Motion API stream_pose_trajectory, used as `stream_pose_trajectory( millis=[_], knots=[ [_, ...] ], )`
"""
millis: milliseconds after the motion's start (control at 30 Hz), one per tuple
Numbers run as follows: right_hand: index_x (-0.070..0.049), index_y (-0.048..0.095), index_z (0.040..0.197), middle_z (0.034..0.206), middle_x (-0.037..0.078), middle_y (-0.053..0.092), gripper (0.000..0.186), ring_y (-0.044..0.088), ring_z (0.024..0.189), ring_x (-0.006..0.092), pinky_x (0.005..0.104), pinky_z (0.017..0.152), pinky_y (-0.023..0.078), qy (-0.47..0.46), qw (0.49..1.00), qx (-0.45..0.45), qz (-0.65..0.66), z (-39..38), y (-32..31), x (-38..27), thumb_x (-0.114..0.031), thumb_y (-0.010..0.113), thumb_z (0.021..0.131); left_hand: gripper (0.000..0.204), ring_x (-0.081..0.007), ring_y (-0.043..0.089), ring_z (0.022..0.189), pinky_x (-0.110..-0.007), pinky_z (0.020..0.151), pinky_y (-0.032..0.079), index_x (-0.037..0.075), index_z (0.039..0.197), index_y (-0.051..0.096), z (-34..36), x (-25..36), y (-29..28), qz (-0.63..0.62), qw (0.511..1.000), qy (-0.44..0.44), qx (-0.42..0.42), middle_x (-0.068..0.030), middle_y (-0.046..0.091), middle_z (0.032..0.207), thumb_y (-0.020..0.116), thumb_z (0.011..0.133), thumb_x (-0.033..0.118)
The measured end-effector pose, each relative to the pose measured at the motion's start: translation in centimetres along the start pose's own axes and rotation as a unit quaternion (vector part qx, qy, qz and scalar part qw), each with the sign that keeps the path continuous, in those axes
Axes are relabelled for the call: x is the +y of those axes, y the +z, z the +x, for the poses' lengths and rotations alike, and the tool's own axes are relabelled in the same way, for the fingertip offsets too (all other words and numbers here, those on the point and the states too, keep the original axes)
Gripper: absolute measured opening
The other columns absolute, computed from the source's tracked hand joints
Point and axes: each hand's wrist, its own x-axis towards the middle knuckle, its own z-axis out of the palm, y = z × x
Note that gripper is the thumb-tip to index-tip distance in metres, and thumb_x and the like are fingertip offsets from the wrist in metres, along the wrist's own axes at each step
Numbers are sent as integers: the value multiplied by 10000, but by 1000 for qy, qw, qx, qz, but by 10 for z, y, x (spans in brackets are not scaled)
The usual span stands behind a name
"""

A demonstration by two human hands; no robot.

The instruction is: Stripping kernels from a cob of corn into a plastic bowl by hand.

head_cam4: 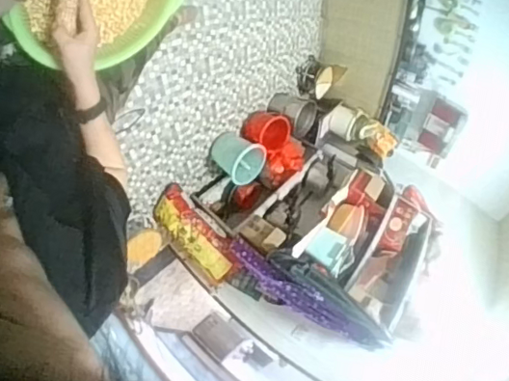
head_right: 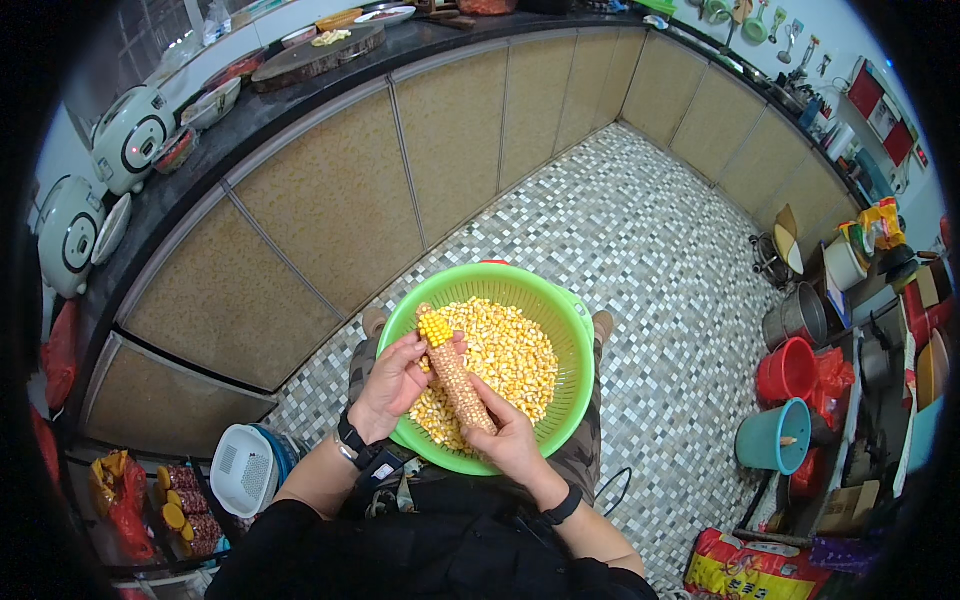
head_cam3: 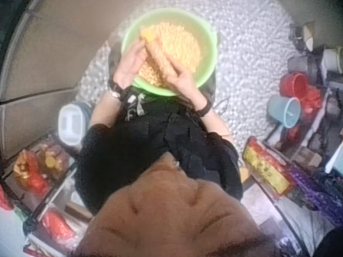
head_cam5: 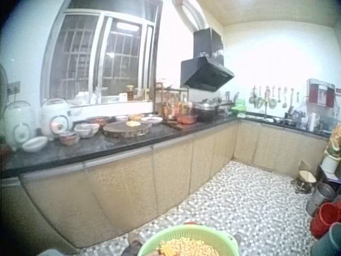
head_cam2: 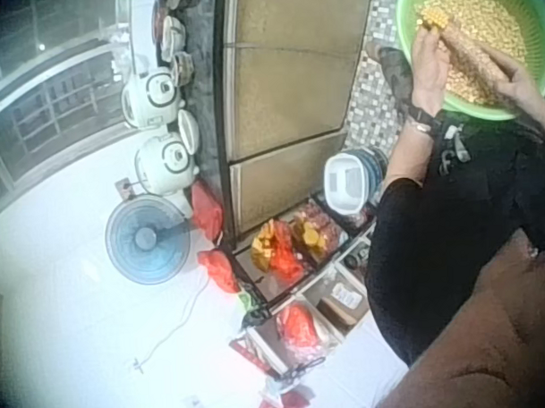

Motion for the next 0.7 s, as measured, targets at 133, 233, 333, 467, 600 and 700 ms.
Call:
stream_pose_trajectory(
  millis=[133,233,333,467,600,700],
  knots=[
    [0,338,1415,1395,90,421,725,422,1240,142,278,1043,317,26,1000,-12,13,0,-1,-4,59,647,761,477,-277,534,1166,-412,1005,420,-16,1314,405,-1,3,-1,-69,997,6,-25,-178,556,1230,499,949,275],
    [-6,346,1413,1391,85,423,716,424,1237,140,277,1043,317,27,999,-20,-1,-1,-1,-4,59,644,765,453,-289,558,1128,-423,980,447,-26,1281,437,-1,-1,-2,-69,997,9,18,-188,574,1191,499,956,284],
    [-11,353,1411,1390,84,424,710,426,1235,140,277,1041,318,29,999,-26,-10,0,-2,-2,58,644,767,432,-291,575,1099,-426,964,463,-34,1247,467,0,-3,-3,-31,998,8,47,-193,589,1159,498,961,289],
    [-12,356,1411,1390,85,425,710,426,1234,139,276,1039,320,30,999,-23,-8,0,-2,-1,58,644,766,419,-285,575,1098,-425,969,459,-38,1234,480,1,-3,-2,-31,998,8,45,-189,593,1150,503,961,278],
    [-6,348,1412,1391,86,424,719,426,1234,141,276,1038,322,33,999,-16,7,0,-2,-3,58,651,763,424,-286,566,1114,-424,980,448,-34,1254,465,1,-2,-2,-3,1000,17,24,-172,582,1178,493,963,273],
    [-7,353,1410,1358,88,456,710,459,1194,138,266,1010,350,21,1000,-6,7,0,-1,0,52,642,765,421,-290,551,1139,-427,984,440,-29,1273,451,0,0,0,7,1000,14,24,-167,569,1205,469,969,261]
  ],
)
